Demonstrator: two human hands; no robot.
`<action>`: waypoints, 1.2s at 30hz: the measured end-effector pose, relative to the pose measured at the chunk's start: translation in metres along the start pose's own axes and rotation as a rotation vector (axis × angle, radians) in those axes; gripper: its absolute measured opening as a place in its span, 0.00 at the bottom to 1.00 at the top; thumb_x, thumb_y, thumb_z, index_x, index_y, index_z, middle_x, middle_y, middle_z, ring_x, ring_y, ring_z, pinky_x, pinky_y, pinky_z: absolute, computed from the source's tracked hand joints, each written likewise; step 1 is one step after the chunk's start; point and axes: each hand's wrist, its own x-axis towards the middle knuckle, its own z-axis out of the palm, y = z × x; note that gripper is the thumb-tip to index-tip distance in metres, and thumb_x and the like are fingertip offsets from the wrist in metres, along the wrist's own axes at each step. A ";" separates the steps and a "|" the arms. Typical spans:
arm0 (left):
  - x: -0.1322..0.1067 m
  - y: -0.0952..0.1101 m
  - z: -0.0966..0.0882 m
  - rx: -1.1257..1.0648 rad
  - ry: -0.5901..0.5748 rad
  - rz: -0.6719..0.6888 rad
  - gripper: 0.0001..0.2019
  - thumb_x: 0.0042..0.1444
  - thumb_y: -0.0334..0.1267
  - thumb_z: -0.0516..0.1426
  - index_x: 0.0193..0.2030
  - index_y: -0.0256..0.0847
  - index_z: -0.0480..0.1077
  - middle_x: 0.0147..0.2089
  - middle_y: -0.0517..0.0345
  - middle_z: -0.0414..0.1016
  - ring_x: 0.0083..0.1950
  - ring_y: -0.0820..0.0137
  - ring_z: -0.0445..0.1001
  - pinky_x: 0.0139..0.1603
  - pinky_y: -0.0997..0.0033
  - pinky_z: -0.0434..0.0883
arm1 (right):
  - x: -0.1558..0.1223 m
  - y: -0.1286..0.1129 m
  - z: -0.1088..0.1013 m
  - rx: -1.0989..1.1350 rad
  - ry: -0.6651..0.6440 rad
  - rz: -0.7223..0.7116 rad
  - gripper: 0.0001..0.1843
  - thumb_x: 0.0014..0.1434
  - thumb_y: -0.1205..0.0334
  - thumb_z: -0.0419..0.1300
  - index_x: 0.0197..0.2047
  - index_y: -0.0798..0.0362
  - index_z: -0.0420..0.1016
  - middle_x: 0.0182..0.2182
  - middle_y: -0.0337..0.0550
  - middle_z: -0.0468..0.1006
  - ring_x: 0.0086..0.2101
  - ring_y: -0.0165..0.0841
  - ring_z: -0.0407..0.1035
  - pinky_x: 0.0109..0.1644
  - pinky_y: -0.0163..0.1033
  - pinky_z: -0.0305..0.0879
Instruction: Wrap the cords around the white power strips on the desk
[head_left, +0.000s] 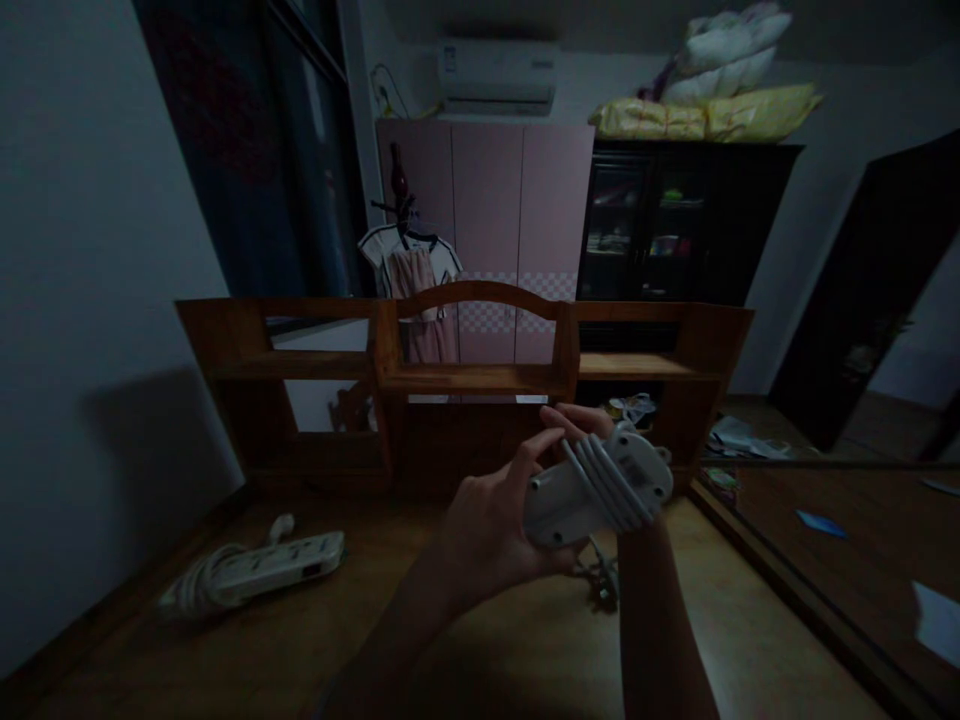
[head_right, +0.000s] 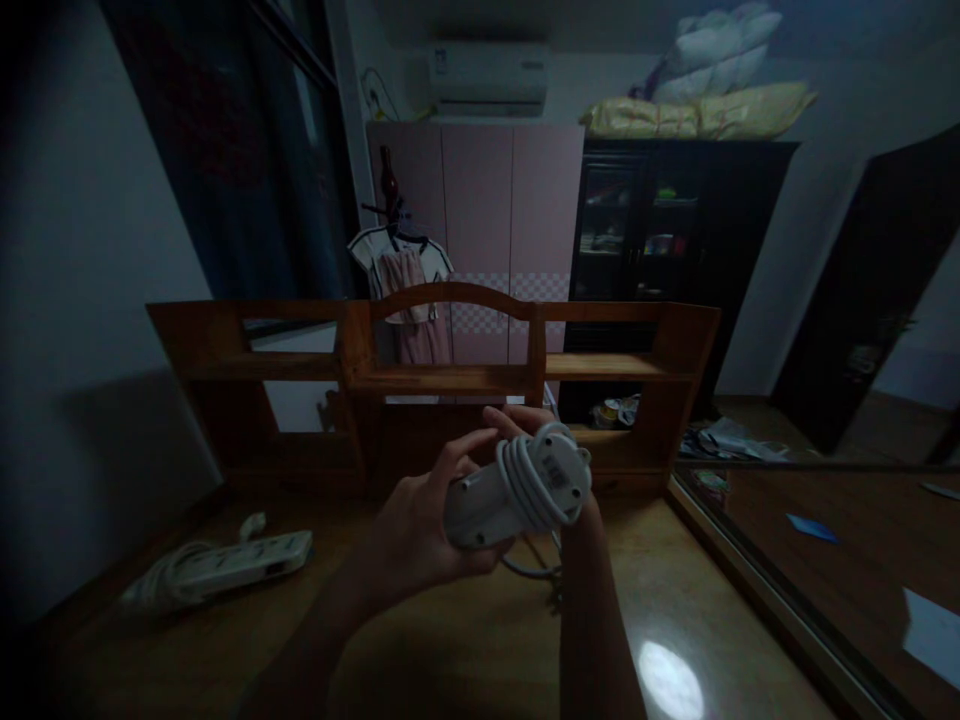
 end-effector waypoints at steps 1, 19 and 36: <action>0.001 -0.002 0.000 0.021 0.035 -0.006 0.41 0.45 0.44 0.65 0.64 0.53 0.50 0.50 0.58 0.74 0.44 0.64 0.76 0.42 0.66 0.73 | 0.002 0.003 0.002 0.128 -0.009 0.054 0.22 0.62 0.49 0.50 0.56 0.49 0.67 0.51 0.51 0.72 0.46 0.39 0.70 0.45 0.44 0.70; 0.017 -0.058 -0.012 0.229 0.507 -0.278 0.32 0.52 0.52 0.60 0.62 0.48 0.57 0.57 0.55 0.71 0.54 0.63 0.72 0.51 0.66 0.71 | 0.026 -0.017 0.006 0.171 -0.199 0.008 0.21 0.64 0.48 0.51 0.44 0.56 0.73 0.29 0.40 0.74 0.28 0.29 0.65 0.30 0.31 0.58; 0.015 -0.060 -0.015 0.443 0.485 -0.264 0.36 0.52 0.49 0.61 0.66 0.51 0.52 0.58 0.58 0.70 0.53 0.62 0.73 0.53 0.66 0.69 | 0.017 -0.049 0.018 -0.435 0.003 -0.130 0.24 0.63 0.54 0.53 0.61 0.51 0.61 0.37 0.47 0.79 0.32 0.36 0.73 0.34 0.34 0.60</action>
